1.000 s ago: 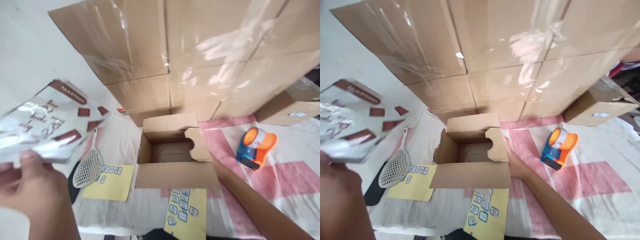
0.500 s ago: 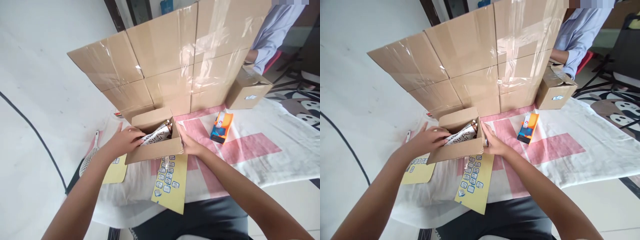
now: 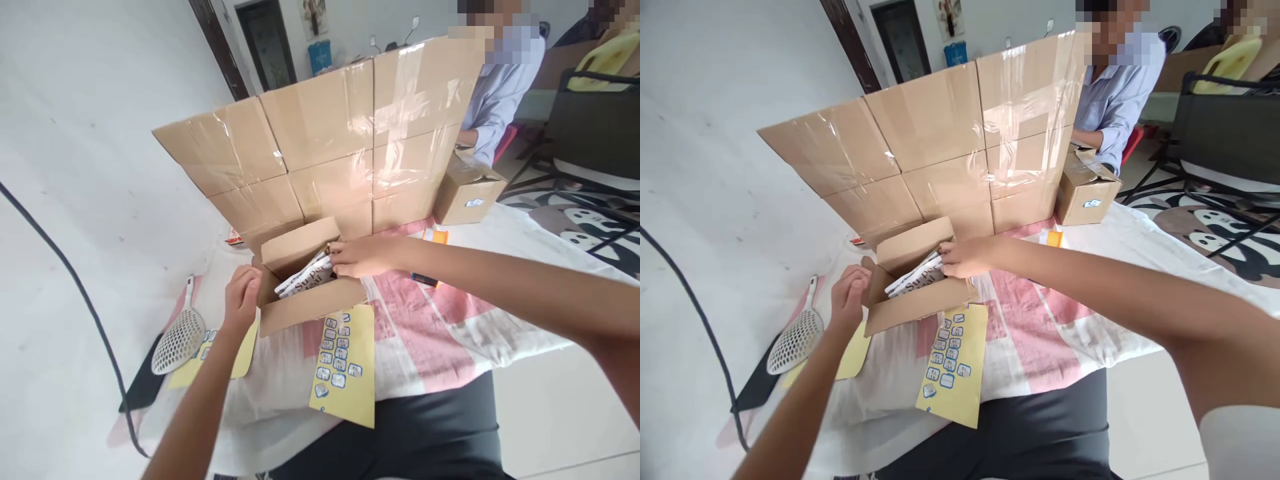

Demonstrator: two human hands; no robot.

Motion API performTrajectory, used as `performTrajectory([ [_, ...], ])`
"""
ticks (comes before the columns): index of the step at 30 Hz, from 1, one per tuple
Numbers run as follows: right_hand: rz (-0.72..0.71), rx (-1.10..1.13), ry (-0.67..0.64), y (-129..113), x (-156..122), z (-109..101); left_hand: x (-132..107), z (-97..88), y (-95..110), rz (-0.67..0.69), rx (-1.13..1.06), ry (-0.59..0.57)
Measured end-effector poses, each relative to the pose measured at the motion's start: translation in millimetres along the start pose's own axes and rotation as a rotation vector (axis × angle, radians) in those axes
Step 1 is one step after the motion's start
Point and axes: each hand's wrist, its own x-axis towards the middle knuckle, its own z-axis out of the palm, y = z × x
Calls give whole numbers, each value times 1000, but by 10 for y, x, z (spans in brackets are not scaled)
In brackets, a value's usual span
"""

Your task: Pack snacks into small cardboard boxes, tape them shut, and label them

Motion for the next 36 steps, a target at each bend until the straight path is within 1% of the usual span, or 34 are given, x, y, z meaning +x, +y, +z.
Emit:
performTrajectory([
  [1,-23,123,85,64,-103,9,-121,57,-26,-30,-18,97],
  [2,-23,258,210,148,-210,30,-242,128,-50,-64,-51,175],
  [3,-7,401,354,246,-302,63,-357,210,-73,-101,-103,227],
  [4,19,549,494,351,-362,106,-459,297,-95,-135,-164,244],
  [5,37,698,601,453,-380,155,-544,381,-116,-162,-222,229],
  [6,54,819,660,540,-350,209,-608,453,-133,-181,-270,195],
  [7,74,901,679,605,-276,264,-648,507,-147,-188,-306,142],
  [8,95,928,666,639,-170,322,-665,534,-156,-168,-320,85],
  [10,99,849,657,614,81,442,-628,502,-158,-67,-298,-1],
  [11,85,786,676,563,192,504,-574,449,-151,-28,-280,-16],
  [12,66,732,716,497,279,564,-500,382,-137,-27,-250,-11],
  [13,47,691,771,427,337,620,-407,309,-117,-79,-211,11],
  [15,13,653,885,302,371,713,-191,183,-53,-284,-131,74],
  [16,-13,649,915,256,358,743,-82,141,-12,-361,-89,100],
  [17,-42,660,923,221,329,757,18,114,31,-380,-39,113],
  [18,-70,690,905,193,284,751,98,99,75,-330,22,104],
  [19,-92,731,854,171,217,725,153,92,116,-227,89,55],
  [20,-99,763,782,152,124,679,177,91,152,-98,152,-32],
  [21,-83,763,717,140,-5,617,171,93,182,24,204,-146],
  [22,-43,717,685,136,-171,546,137,97,206,124,239,-266],
  [23,22,620,685,148,-374,475,83,103,223,193,263,-361],
  [24,117,480,747,180,-605,414,22,113,233,234,282,-413],
  [25,228,322,881,235,-849,370,-37,130,238,252,305,-417],
  [26,374,170,1030,315,-1089,351,-81,156,238,255,334,-386],
  [27,565,48,1214,417,-1304,357,-103,193,233,254,363,-343],
  [28,760,13,1319,534,-1478,387,-98,241,224,257,387,-303],
  [29,887,76,1284,657,-1599,438,-69,299,211,267,407,-264],
  [30,933,161,1195,775,-1661,505,-19,362,198,285,421,-217],
  [31,928,216,1111,874,-1668,580,43,425,189,309,429,-163],
  [32,890,245,1037,944,-1631,655,105,484,193,337,431,-105],
  [33,846,233,1008,976,-1562,723,157,536,218,367,431,-55],
  [34,815,198,1013,964,-1478,779,188,580,272,388,430,-13],
  [36,735,112,1046,811,-1318,837,163,657,489,390,406,49],
])
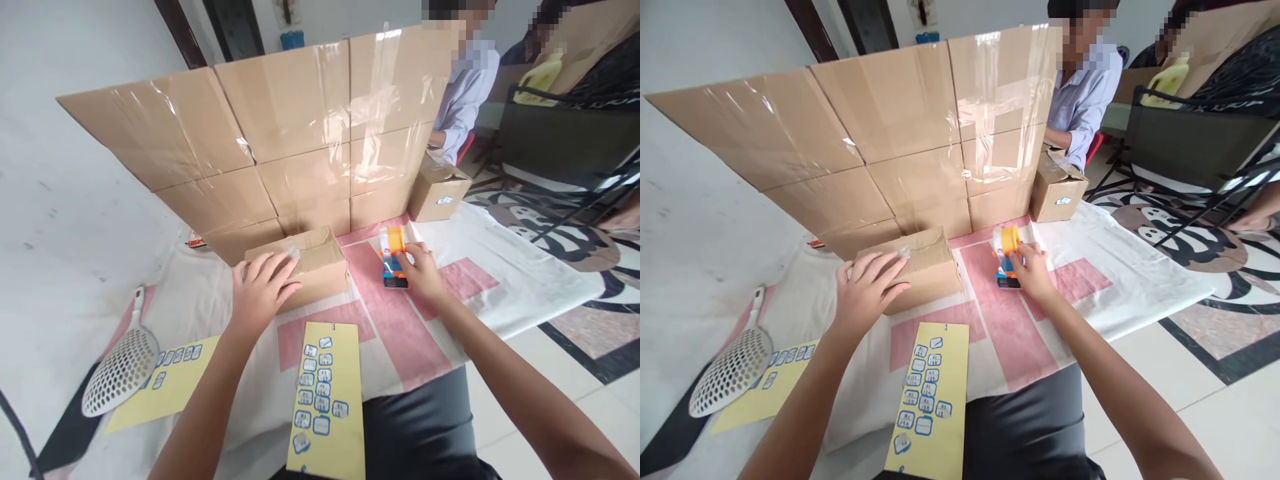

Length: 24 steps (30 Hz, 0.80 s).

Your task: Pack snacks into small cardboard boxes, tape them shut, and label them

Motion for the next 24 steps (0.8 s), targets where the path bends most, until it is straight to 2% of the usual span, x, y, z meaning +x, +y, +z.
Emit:
performTrajectory([
  [1,-82,7,27,-126,-62,17,10,-28,172,-26,-50,25],
  [3,-310,41,93,-409,-203,-20,6,-88,593,-140,-288,33],
  [6,-673,63,189,-768,-378,-136,15,-101,1187,-358,-765,-112],
  [8,-816,32,221,-896,-435,-184,52,-47,1419,-464,-922,-153],
  [11,-892,-24,262,-932,-457,-204,118,51,1521,-547,-974,-71],
  [13,-911,-60,269,-902,-462,-206,156,95,1516,-544,-970,-36],
  [17,-918,-72,237,-800,-439,-210,236,98,1508,-483,-1044,-77],
  [22,-757,-52,261,-632,-286,-226,293,-83,1542,-601,-1169,-118],
  [24,-653,6,275,-611,-237,-218,281,-121,1584,-671,-1239,-220],
])
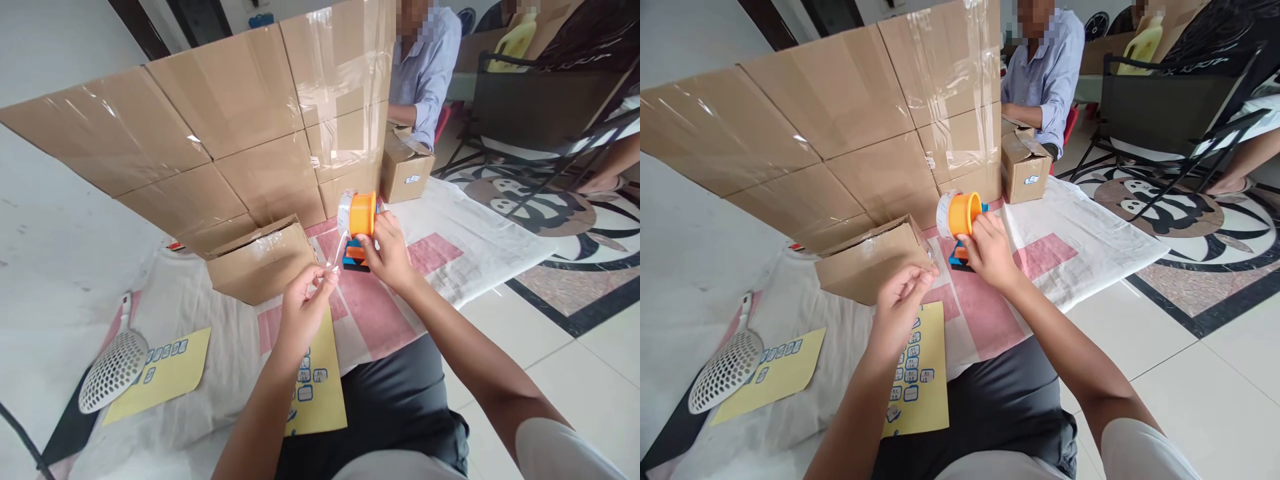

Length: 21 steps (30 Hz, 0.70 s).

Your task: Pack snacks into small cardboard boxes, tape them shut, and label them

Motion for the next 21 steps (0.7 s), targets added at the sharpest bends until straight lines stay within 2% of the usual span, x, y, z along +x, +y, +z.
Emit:
performTrajectory([
  [2,213,96,84,9,33,36,-22,79,-55,-166,-47,-105],
  [4,496,307,146,31,80,83,-16,201,-194,-273,-72,-165],
  [6,733,588,133,112,141,120,11,317,-373,-281,-63,-137],
  [8,836,776,118,266,203,138,45,376,-525,-257,-36,-99],
  [10,844,785,216,464,238,151,76,353,-597,-233,-20,-74],
  [12,820,637,218,649,216,185,111,262,-575,-193,-27,-49],
  [15,800,391,-29,800,67,240,163,74,-435,-125,-51,-26],
  [16,803,346,-100,802,5,238,172,16,-382,-113,-54,-29],
  [18,817,295,-113,718,-100,184,161,-77,-294,-105,-52,-41],
  [20,788,268,-109,507,-148,89,112,-139,-234,-112,-45,-59],
  [21,747,301,-162,359,-145,45,79,-161,-211,-115,-39,-66],
])
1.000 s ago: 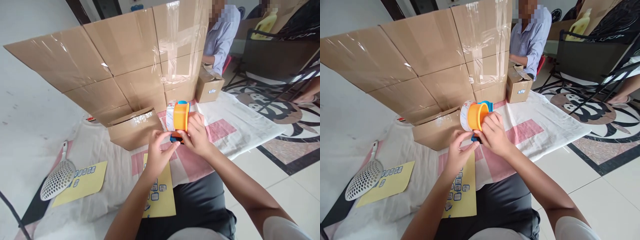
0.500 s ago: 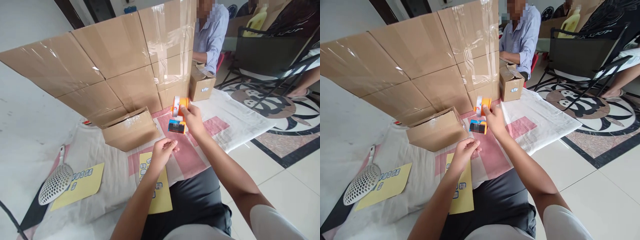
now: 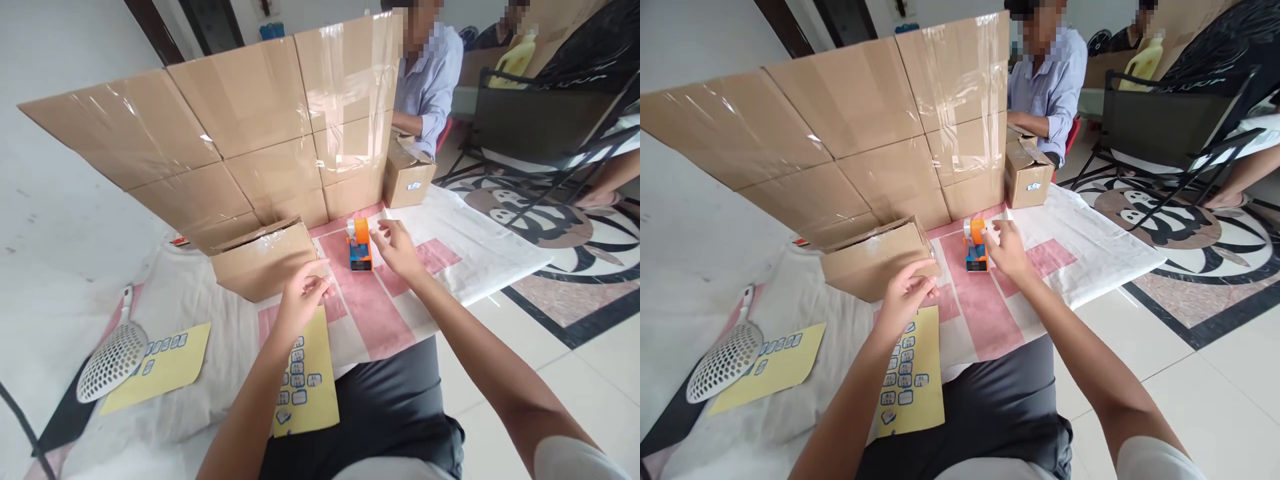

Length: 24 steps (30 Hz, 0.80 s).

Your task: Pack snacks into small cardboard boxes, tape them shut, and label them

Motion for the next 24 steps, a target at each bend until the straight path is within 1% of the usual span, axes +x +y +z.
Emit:
performTrajectory([
  [1,-43,21,-117,-137,-98,25,-37,-16,17,-2,7,-3],
  [3,-110,119,-461,-441,-242,132,-101,-53,50,2,27,6],
  [4,-98,190,-589,-585,-277,207,-126,-81,66,12,36,23],
  [5,-46,273,-673,-711,-285,286,-145,-117,83,28,46,46],
  [6,43,356,-720,-814,-268,364,-161,-164,98,46,56,72],
  [8,273,484,-767,-953,-187,495,-190,-286,116,84,73,137],
  [10,450,497,-860,-1027,-96,590,-223,-422,110,113,88,198],
  [11,492,469,-923,-1052,-64,630,-242,-484,96,120,93,220],
  [12,502,431,-980,-1076,-45,669,-261,-538,78,127,95,234],
  [13,482,389,-1027,-1099,-40,709,-279,-581,56,131,96,235],
  [14,436,348,-1050,-1125,-45,751,-295,-613,36,130,94,232],
  [15,360,307,-1039,-1154,-55,796,-305,-638,20,125,87,228],
  [16,248,268,-1001,-1186,-62,842,-309,-658,13,115,70,230],
  [17,109,226,-943,-1221,-59,890,-303,-677,15,99,43,239],
  [19,-224,129,-824,-1302,-2,986,-260,-726,49,45,-38,260],
  [20,-386,73,-790,-1345,58,1036,-223,-760,78,9,-78,261],
  [21,-523,11,-792,-1389,142,1089,-179,-797,110,-27,-109,260],
  [22,-622,-47,-813,-1431,246,1145,-134,-836,141,-62,-128,262],
  [23,-686,-97,-837,-1471,367,1204,-92,-872,166,-97,-137,266],
  [24,-720,-134,-845,-1507,500,1264,-61,-902,182,-135,-137,263],
])
